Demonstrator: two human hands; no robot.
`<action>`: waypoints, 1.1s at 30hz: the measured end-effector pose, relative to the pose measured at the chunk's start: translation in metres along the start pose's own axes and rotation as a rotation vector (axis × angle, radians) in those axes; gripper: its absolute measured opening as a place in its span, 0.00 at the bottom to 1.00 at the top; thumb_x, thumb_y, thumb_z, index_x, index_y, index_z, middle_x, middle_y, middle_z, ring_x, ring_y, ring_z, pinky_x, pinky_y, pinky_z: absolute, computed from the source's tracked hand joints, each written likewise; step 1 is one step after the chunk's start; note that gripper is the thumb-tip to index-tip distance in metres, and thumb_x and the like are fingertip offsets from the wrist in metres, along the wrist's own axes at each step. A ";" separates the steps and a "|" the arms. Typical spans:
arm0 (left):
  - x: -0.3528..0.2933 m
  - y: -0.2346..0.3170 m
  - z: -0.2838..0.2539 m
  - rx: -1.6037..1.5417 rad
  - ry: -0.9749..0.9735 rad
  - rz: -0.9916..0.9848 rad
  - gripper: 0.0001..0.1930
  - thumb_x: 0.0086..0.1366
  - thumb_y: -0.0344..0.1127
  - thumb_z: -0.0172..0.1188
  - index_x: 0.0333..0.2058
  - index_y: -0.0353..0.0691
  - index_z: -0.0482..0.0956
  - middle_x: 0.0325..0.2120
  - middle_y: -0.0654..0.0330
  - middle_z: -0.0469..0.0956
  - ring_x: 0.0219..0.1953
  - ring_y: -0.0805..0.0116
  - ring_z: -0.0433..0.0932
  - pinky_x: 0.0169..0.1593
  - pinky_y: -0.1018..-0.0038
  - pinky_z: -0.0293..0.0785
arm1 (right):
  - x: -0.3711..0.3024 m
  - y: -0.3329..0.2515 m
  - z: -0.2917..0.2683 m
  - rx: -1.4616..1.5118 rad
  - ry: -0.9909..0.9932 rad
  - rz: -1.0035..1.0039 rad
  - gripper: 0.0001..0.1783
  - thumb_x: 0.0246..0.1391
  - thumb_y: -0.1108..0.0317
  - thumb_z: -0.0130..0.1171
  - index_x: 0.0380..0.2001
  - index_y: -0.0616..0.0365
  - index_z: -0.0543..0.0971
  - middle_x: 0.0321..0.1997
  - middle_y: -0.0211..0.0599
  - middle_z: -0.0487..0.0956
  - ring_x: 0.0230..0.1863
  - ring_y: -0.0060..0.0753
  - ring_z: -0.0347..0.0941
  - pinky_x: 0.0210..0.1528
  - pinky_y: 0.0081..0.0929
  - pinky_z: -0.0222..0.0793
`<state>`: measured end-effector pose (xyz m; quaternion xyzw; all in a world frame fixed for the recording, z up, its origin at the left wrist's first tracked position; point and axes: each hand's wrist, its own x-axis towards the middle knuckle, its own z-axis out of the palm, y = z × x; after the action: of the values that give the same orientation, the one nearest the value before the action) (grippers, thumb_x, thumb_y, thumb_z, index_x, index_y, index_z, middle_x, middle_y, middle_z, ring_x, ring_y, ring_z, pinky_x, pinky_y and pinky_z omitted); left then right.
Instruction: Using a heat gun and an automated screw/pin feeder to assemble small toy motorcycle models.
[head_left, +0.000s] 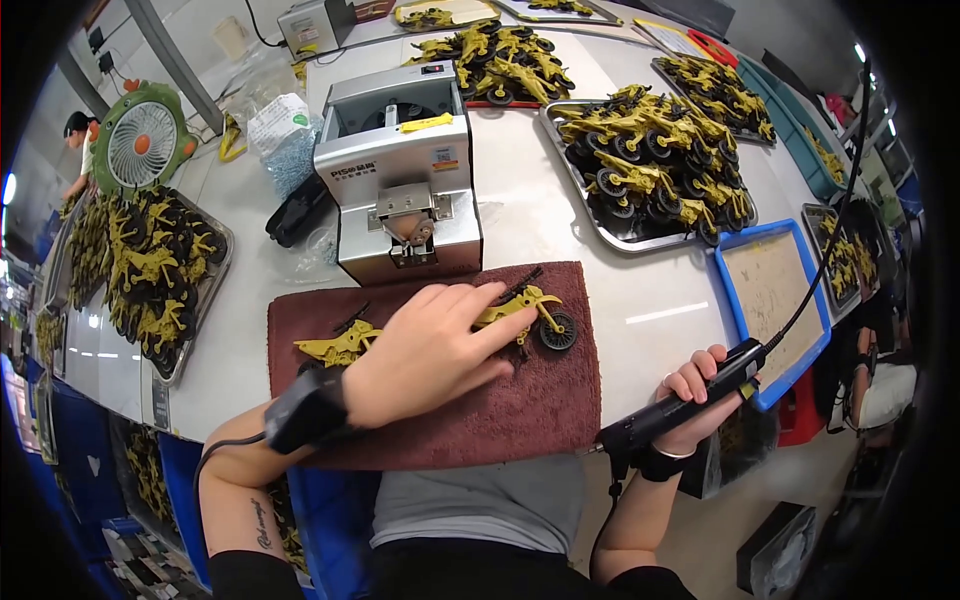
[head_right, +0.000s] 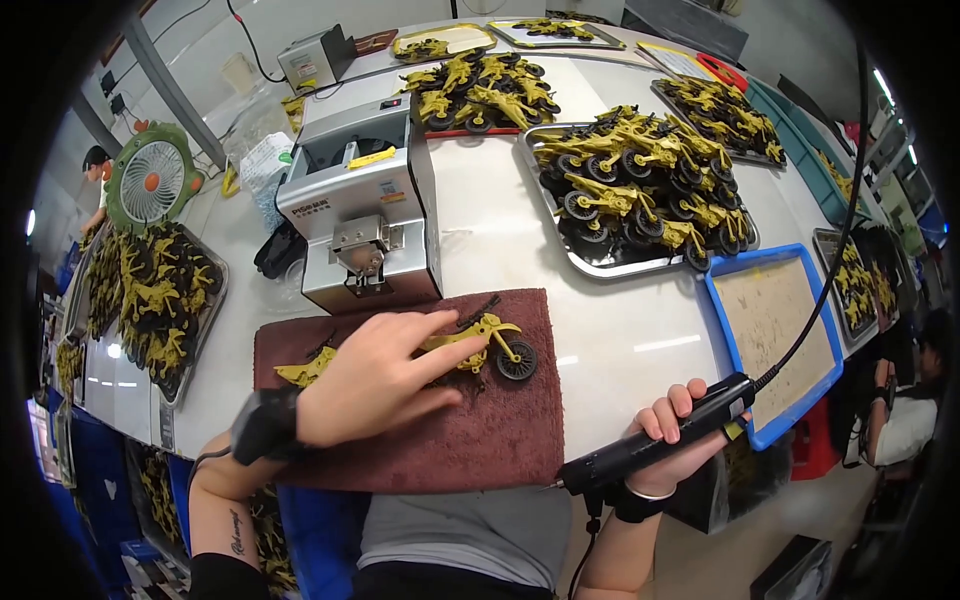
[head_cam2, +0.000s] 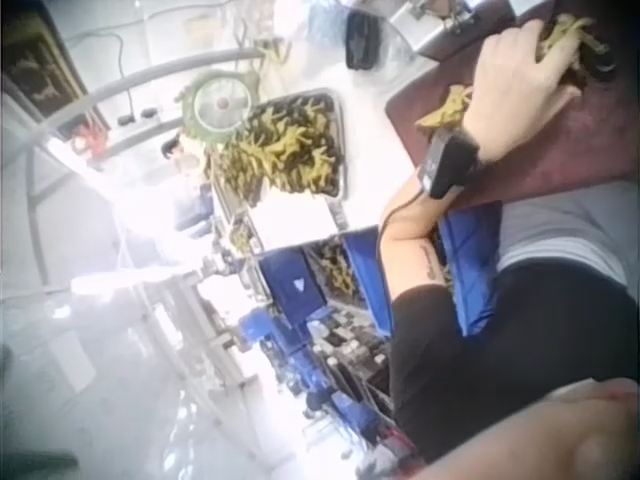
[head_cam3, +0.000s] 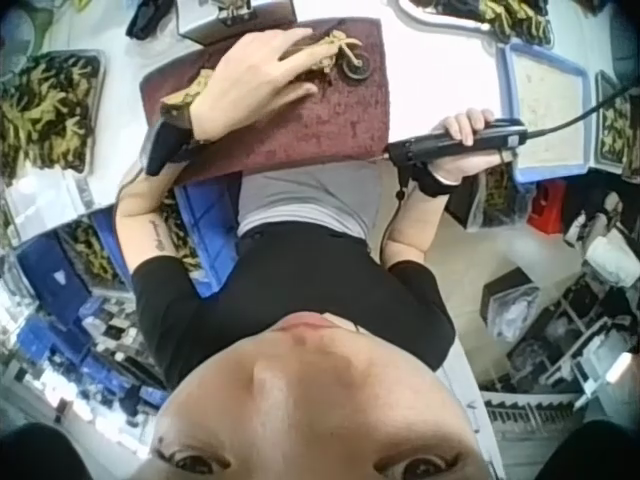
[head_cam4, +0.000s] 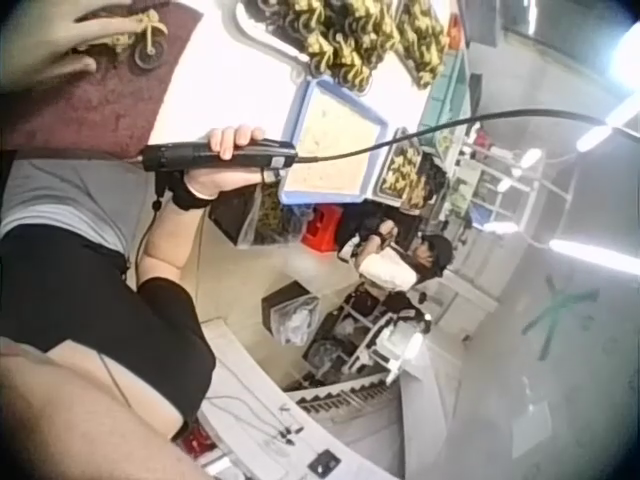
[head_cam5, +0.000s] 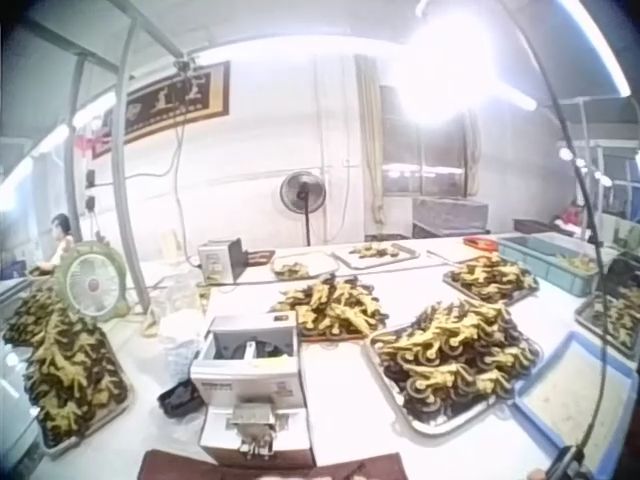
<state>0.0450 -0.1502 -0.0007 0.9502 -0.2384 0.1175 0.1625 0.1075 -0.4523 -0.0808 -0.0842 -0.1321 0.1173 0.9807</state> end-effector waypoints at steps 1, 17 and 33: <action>-0.008 0.002 -0.009 -0.004 -0.004 0.002 0.25 0.50 0.39 0.64 0.48 0.44 0.71 0.44 0.53 0.71 0.43 0.55 0.71 0.46 0.66 0.67 | -0.002 -0.002 0.000 -0.007 0.002 -0.010 0.26 0.57 0.44 0.45 0.39 0.60 0.65 0.27 0.32 0.65 0.20 0.21 0.60 0.26 0.21 0.59; -0.085 -0.038 -0.029 0.077 0.027 -0.380 0.21 0.48 0.33 0.62 0.44 0.38 0.74 0.36 0.57 0.73 0.41 0.57 0.71 0.45 0.67 0.66 | -0.003 -0.004 -0.004 -0.002 0.070 -0.027 0.31 0.54 0.38 0.44 0.39 0.59 0.66 0.28 0.32 0.66 0.18 0.20 0.60 0.23 0.20 0.58; -0.237 -0.086 -0.122 0.626 0.299 -0.935 0.22 0.44 0.30 0.60 0.42 0.37 0.72 0.40 0.52 0.73 0.45 0.53 0.70 0.49 0.65 0.66 | 0.001 -0.014 -0.007 -0.036 0.018 -0.020 0.08 0.58 0.67 0.43 0.38 0.59 0.61 0.27 0.29 0.61 0.19 0.20 0.58 0.25 0.19 0.60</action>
<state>-0.1343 0.0643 0.0185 0.9305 0.2779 0.2310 -0.0594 0.1134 -0.4663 -0.0843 -0.1017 -0.1262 0.1043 0.9812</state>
